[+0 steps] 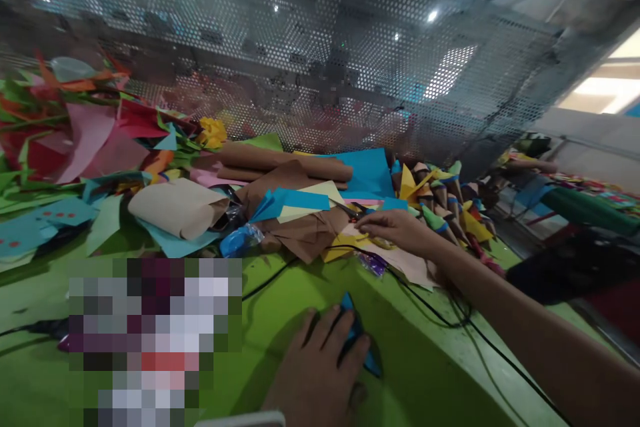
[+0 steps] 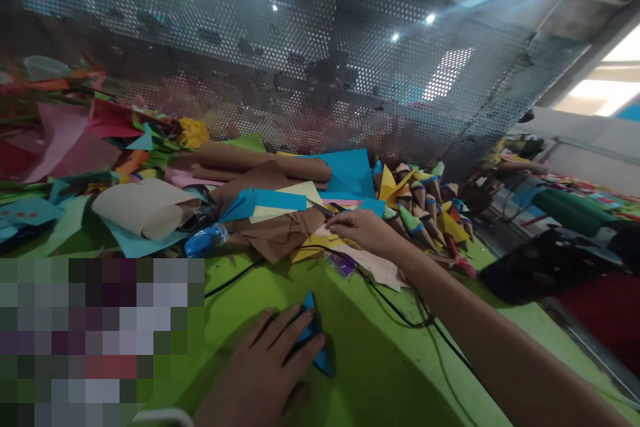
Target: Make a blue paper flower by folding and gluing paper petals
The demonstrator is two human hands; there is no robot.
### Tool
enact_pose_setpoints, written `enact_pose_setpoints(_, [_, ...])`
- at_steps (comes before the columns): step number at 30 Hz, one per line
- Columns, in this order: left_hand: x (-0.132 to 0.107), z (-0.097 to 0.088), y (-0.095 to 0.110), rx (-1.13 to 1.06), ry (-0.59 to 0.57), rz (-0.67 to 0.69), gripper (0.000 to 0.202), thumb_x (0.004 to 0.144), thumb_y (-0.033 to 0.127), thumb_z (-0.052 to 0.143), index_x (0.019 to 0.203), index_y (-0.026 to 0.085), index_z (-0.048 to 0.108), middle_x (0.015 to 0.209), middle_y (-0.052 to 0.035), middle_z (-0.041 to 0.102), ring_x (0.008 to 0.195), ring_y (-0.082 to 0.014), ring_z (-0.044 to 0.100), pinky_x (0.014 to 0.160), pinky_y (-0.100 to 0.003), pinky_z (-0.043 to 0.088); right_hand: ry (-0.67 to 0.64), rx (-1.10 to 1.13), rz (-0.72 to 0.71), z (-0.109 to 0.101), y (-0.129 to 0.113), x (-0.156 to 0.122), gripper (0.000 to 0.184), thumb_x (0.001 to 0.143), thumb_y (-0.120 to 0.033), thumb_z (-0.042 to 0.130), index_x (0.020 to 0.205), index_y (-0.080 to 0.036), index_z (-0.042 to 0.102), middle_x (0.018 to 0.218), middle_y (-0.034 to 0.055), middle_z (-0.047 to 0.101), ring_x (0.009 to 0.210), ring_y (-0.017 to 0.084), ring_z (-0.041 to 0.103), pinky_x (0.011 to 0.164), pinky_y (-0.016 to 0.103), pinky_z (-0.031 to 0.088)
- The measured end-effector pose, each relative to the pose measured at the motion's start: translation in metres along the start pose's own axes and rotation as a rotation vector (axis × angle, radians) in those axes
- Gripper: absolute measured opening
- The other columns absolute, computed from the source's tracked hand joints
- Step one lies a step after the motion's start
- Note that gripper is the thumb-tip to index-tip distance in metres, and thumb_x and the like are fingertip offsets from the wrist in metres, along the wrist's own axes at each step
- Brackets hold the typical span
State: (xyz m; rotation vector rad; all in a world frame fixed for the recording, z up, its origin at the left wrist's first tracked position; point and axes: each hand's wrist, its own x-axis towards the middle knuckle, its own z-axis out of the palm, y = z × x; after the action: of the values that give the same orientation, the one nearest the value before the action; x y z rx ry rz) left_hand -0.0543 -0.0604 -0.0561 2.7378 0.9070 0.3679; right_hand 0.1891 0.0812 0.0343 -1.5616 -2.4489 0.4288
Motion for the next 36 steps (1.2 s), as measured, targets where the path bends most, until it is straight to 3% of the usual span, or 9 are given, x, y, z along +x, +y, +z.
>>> enact_pose_setpoints(4, [-0.001, 0.003, -0.003, 0.058, 0.025, 0.031, 0.052, 0.097, 0.055, 0.041, 0.139, 0.027, 0.051, 0.147, -0.0119, 0.051, 0.13, -0.0349, 0.052, 0.1, -0.059, 0.048, 0.017, -0.235, 0.129, -0.007, 0.027, -0.011, 0.028, 0.082, -0.037, 0.062, 0.104, -0.024, 0.074, 0.094, 0.0037, 0.077, 0.082, 0.024, 0.069, 0.065, 0.029, 0.046])
enact_pose_setpoints(7, [-0.002, 0.009, -0.006, 0.117, 0.085, 0.054, 0.049, 0.096, 0.055, 0.043, 0.136, 0.029, 0.053, 0.144, -0.0094, 0.054, 0.128, -0.033, 0.054, 0.098, -0.055, 0.049, 0.017, -0.306, 0.121, -0.003, 0.036, -0.02, 0.035, 0.073, -0.03, 0.069, 0.107, -0.021, 0.071, 0.105, 0.0084, 0.074, 0.088, 0.028, 0.067, 0.067, 0.03, 0.044])
enact_pose_setpoints(13, [-0.005, 0.016, -0.012, 0.278, 0.276, 0.116, 0.045, 0.095, 0.051, 0.047, 0.136, 0.032, 0.053, 0.141, -0.0031, 0.058, 0.124, -0.0248, 0.055, 0.097, -0.041, 0.045, 0.074, -0.398, 0.098, 0.01, 0.033, -0.03, 0.014, 0.075, -0.018, 0.061, 0.085, -0.021, 0.071, 0.079, 0.0051, 0.073, 0.076, 0.023, 0.066, 0.064, 0.027, 0.04])
enact_pose_setpoints(17, [-0.004, 0.012, -0.013, 0.36, 0.369, 0.161, 0.043, 0.095, 0.055, 0.045, 0.128, 0.032, 0.059, 0.131, -0.0011, 0.066, 0.118, -0.0225, 0.058, 0.093, -0.038, 0.044, 0.164, -0.42, 0.08, 0.0, 0.036, -0.026, 0.013, 0.08, -0.019, 0.06, 0.088, -0.02, 0.07, 0.086, 0.0051, 0.073, 0.082, 0.021, 0.066, 0.068, 0.026, 0.042])
enact_pose_setpoints(24, [-0.002, 0.013, -0.014, 0.393, 0.431, 0.168, 0.041, 0.095, 0.057, 0.045, 0.124, 0.033, 0.061, 0.127, 0.0009, 0.069, 0.114, -0.0207, 0.06, 0.09, -0.038, 0.043, 0.358, -0.519, 0.143, -0.028, 0.052, -0.015, 0.02, 0.089, -0.016, 0.052, 0.102, -0.016, 0.067, 0.097, 0.0089, 0.073, 0.088, 0.022, 0.065, 0.074, 0.029, 0.044])
enact_pose_setpoints(29, [-0.001, 0.014, -0.014, 0.37, 0.43, 0.168, 0.042, 0.093, 0.058, 0.046, 0.123, 0.033, 0.061, 0.126, -0.0005, 0.069, 0.114, -0.0214, 0.06, 0.09, -0.037, 0.043, 0.341, -0.669, 0.013, -0.006, 0.032, -0.002, 0.04, 0.094, -0.008, 0.045, 0.128, -0.02, 0.06, 0.122, 0.0145, 0.065, 0.111, 0.029, 0.055, 0.092, 0.041, 0.035])
enact_pose_setpoints(32, [-0.001, 0.015, -0.015, 0.339, 0.403, 0.164, 0.043, 0.092, 0.057, 0.05, 0.126, 0.032, 0.06, 0.129, -0.002, 0.067, 0.116, -0.0225, 0.058, 0.091, -0.037, 0.043, 0.226, -0.721, -0.106, 0.016, 0.018, 0.012, 0.032, 0.093, -0.009, 0.047, 0.116, -0.022, 0.066, 0.127, 0.0101, 0.063, 0.117, 0.026, 0.05, 0.1, 0.039, 0.029])
enact_pose_setpoints(36, [-0.002, 0.019, -0.015, 0.318, 0.371, 0.154, 0.047, 0.09, 0.057, 0.052, 0.129, 0.031, 0.058, 0.132, -0.0036, 0.064, 0.117, -0.0241, 0.057, 0.093, -0.037, 0.044, 0.182, -0.759, -0.068, 0.037, 0.011, 0.031, 0.023, 0.089, -0.016, 0.054, 0.107, -0.016, 0.068, 0.116, 0.0144, 0.065, 0.111, 0.03, 0.051, 0.095, 0.043, 0.03])
